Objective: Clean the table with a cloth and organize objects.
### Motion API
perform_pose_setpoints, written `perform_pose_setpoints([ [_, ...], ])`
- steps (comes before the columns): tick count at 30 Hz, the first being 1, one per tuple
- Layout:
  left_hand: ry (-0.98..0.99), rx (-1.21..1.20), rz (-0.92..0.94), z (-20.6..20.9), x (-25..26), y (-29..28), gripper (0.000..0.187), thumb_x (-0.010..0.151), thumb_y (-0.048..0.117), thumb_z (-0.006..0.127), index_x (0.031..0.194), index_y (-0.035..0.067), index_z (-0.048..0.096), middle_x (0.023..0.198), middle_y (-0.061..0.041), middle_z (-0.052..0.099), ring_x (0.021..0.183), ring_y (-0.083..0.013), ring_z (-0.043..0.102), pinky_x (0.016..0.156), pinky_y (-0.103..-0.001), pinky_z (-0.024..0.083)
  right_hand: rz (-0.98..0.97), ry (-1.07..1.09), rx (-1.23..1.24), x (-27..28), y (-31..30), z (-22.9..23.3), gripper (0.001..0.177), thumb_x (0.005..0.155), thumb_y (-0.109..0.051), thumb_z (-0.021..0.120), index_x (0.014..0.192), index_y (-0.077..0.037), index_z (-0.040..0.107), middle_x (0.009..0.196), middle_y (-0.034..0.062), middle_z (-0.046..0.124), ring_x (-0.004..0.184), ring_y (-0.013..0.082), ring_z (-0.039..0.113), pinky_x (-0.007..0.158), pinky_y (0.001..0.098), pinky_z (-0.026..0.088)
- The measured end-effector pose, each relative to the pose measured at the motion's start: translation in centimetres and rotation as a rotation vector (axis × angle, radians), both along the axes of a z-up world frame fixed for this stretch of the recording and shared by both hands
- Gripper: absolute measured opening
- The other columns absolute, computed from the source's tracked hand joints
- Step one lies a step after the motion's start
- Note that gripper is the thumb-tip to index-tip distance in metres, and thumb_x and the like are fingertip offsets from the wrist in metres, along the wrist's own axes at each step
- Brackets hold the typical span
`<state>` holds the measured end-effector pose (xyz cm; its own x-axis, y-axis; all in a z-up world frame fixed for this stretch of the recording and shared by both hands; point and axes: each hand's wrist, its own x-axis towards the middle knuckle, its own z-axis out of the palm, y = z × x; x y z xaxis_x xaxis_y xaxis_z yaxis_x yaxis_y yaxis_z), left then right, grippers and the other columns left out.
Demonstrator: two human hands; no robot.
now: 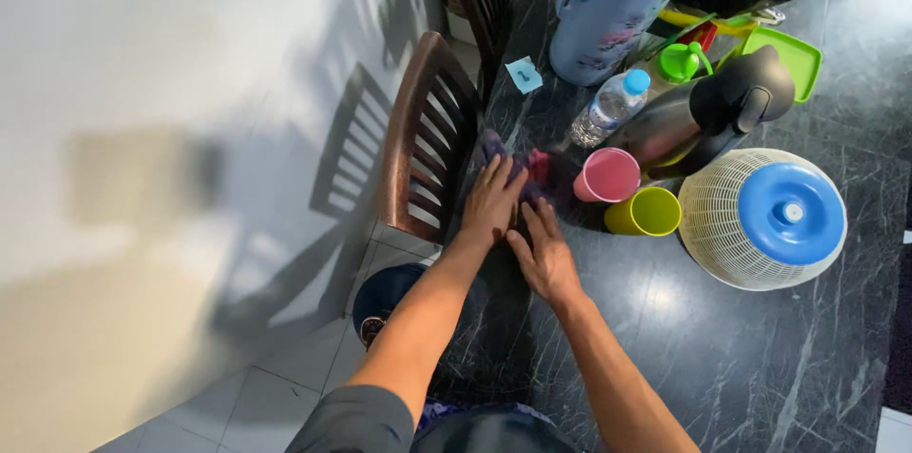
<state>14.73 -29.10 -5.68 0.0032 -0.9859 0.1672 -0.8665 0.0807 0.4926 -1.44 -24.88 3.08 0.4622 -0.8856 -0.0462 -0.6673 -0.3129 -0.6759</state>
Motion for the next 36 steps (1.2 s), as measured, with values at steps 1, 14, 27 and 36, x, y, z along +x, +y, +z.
perform_pose_setpoints([
  [1,0.002,-0.002,0.004,0.2,0.1,-0.3,0.051,0.097,0.023,0.053,0.148,0.016,0.055,0.163,-0.014,0.036,0.153,-0.0353,0.028,0.124,-0.048,0.025,0.004,0.002,-0.002,-0.1,-0.1,0.3,0.064,0.1,-0.041,0.059,0.15,-0.003,0.047,0.162,0.0278,0.033,0.15,0.0431,0.031,0.12,0.0451,0.03],
  [14,0.118,-0.019,0.045,2.4,-0.4,8.0,0.057,0.098,0.029,0.051,0.15,0.006,0.048,0.162,-0.022,0.033,0.152,-0.0421,0.025,0.123,-0.053,0.025,0.151,0.024,-0.116,3.0,-0.3,-1.8,0.066,0.099,-0.039,0.059,0.15,0.001,0.046,0.16,0.0306,0.034,0.148,0.046,0.033,0.121,0.0474,0.029],
  [27,-0.196,-0.018,0.066,4.2,2.1,-4.8,0.054,0.085,0.027,0.064,0.133,0.001,0.058,0.158,-0.011,0.045,0.117,-0.0354,0.053,0.094,-0.052,0.045,0.02,0.175,-0.118,2.8,-3.3,2.5,0.067,0.098,-0.038,0.06,0.15,0.001,0.044,0.162,0.0303,0.03,0.149,0.046,0.029,0.118,0.0477,0.029],
  [36,-0.206,0.117,-0.064,5.0,1.2,-2.8,0.06,0.093,0.031,0.055,0.151,0.017,0.05,0.131,-0.015,0.054,0.119,-0.0358,0.051,0.095,-0.056,0.043,-0.003,0.132,-0.116,3.8,-2.7,2.6,0.067,0.096,-0.036,0.064,0.152,-0.005,0.044,0.161,0.029,0.03,0.149,0.0452,0.029,0.118,0.0472,0.031],
])
